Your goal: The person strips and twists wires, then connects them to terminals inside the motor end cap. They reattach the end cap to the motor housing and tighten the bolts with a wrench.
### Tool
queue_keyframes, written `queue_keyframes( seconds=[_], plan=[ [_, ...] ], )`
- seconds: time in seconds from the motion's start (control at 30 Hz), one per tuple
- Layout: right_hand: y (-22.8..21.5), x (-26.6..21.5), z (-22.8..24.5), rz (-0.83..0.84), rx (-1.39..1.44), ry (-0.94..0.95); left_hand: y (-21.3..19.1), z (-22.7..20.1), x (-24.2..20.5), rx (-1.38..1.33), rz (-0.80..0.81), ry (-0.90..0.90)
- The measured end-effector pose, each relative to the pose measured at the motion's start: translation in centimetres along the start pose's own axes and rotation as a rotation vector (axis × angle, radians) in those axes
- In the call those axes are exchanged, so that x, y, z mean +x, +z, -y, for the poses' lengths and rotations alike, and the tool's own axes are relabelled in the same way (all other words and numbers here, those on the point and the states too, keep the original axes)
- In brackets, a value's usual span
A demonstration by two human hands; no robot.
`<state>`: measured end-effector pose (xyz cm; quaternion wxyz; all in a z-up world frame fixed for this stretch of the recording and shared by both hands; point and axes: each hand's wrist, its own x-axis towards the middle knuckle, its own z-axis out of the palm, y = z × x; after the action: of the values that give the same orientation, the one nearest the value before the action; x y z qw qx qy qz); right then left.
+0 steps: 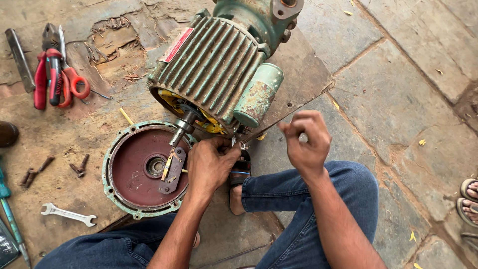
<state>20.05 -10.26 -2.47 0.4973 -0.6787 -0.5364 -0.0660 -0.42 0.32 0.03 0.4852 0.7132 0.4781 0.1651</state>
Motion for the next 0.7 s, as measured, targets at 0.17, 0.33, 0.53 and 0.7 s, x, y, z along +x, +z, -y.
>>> queue_keyframes(
  seconds=[0.17,0.33,0.53,0.7],
  plan=[
    [0.0,1.2,2.1,0.028,-0.24,0.208,0.3,-0.1,-0.1,-0.021,0.005,-0.034],
    [1.3,-0.2,5.6,0.175,-0.083,-0.078,-0.6,-0.7,-0.2,0.009,0.046,-0.022],
    [1.8,-0.6,8.4,0.229,-0.161,-0.036,-5.7,0.5,-0.6,0.126,0.426,0.02],
    [2.5,-0.4,9.3,0.233,-0.252,0.035,-6.9,1.2,-1.1,0.063,0.369,0.412]
  ],
)
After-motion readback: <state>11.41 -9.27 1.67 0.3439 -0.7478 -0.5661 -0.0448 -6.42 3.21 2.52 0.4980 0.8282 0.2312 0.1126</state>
